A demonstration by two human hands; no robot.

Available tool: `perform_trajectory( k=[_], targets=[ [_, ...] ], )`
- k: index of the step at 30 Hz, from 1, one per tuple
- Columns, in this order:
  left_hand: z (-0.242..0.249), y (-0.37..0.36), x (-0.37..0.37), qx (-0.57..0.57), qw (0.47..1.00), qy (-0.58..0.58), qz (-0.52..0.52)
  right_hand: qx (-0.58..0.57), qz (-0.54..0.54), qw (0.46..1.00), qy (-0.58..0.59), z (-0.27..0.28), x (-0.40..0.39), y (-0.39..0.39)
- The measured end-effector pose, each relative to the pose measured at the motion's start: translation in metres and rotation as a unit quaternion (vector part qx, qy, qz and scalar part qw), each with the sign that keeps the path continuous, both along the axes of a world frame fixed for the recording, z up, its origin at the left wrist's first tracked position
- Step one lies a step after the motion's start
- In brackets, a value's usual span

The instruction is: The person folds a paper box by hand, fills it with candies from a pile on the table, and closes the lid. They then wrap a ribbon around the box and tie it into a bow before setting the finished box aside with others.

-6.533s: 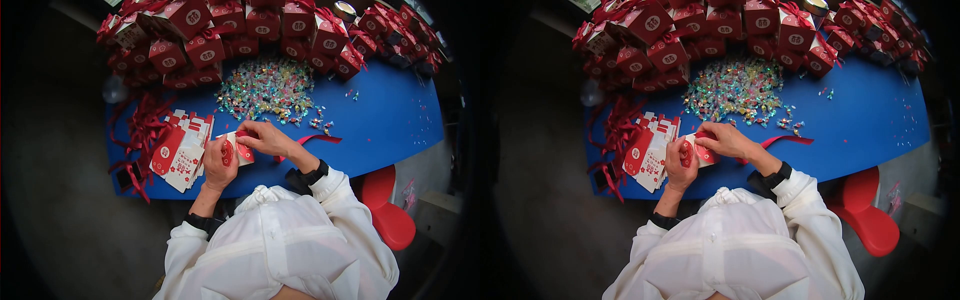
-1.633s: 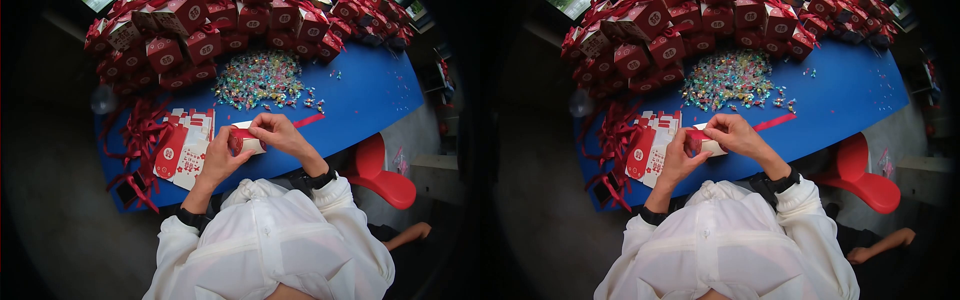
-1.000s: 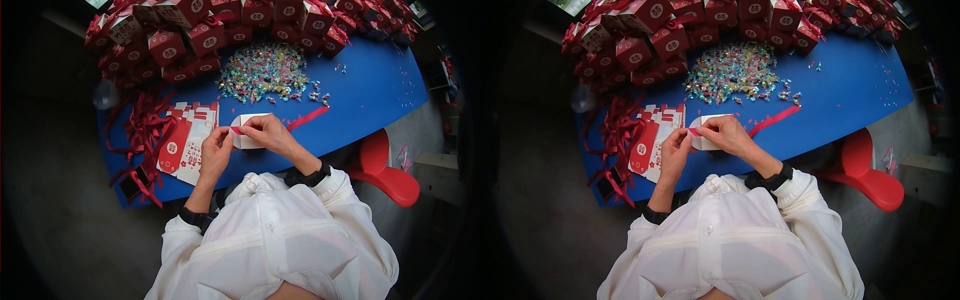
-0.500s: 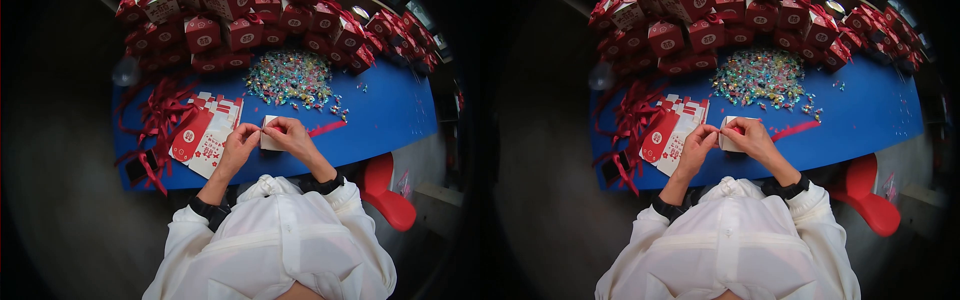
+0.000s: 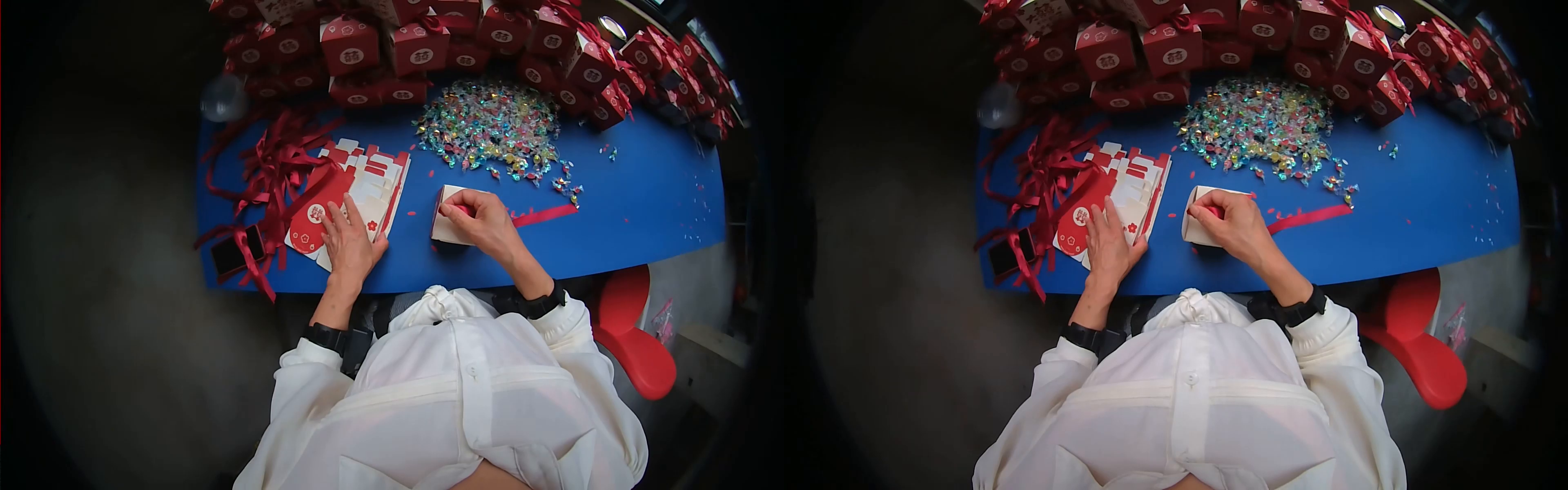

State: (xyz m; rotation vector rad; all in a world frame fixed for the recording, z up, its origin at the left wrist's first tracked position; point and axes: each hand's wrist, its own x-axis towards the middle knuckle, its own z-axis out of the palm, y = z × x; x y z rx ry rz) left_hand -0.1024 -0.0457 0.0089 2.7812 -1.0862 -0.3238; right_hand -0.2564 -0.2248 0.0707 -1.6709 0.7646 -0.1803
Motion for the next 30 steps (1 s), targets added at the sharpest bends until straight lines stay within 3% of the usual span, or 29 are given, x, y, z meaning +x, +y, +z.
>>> perform_trajectory(
  k=[6, 10, 13, 16, 17, 19, 24, 30],
  targets=[
    [0.005, 0.003, 0.014, -0.107, 0.994, 0.032, 0.015, -0.005, 0.002, 1.000, -0.015, -0.003, -0.005, -0.004],
    [0.006, 0.006, 0.016, -0.120, 0.992, 0.026, 0.008, 0.002, 0.009, 1.000, -0.019, -0.003, -0.005, -0.004],
    [0.012, 0.003, 0.005, -0.114, 0.991, -0.055, -0.053, -0.004, 0.009, 1.000, -0.022, -0.004, -0.005, -0.006],
    [0.029, -0.012, -0.013, -0.294, 0.947, 0.121, -0.033, 0.007, -0.001, 1.000, -0.029, -0.004, -0.005, -0.006],
    [0.038, -0.019, -0.020, -0.295, 0.947, 0.125, -0.032, 0.016, -0.005, 0.999, -0.034, -0.004, -0.006, -0.006],
    [0.055, -0.033, -0.033, -0.350, 0.866, 0.349, -0.079, 0.028, -0.004, 0.999, -0.030, -0.009, -0.007, -0.007],
    [0.051, -0.053, -0.044, -0.343, 0.867, 0.349, -0.091, 0.040, -0.007, 0.999, -0.034, -0.007, -0.009, -0.007],
    [0.043, -0.049, -0.037, -0.397, 0.761, 0.510, 0.047, 0.051, -0.015, 0.998, -0.016, -0.003, -0.005, -0.004]
  ],
)
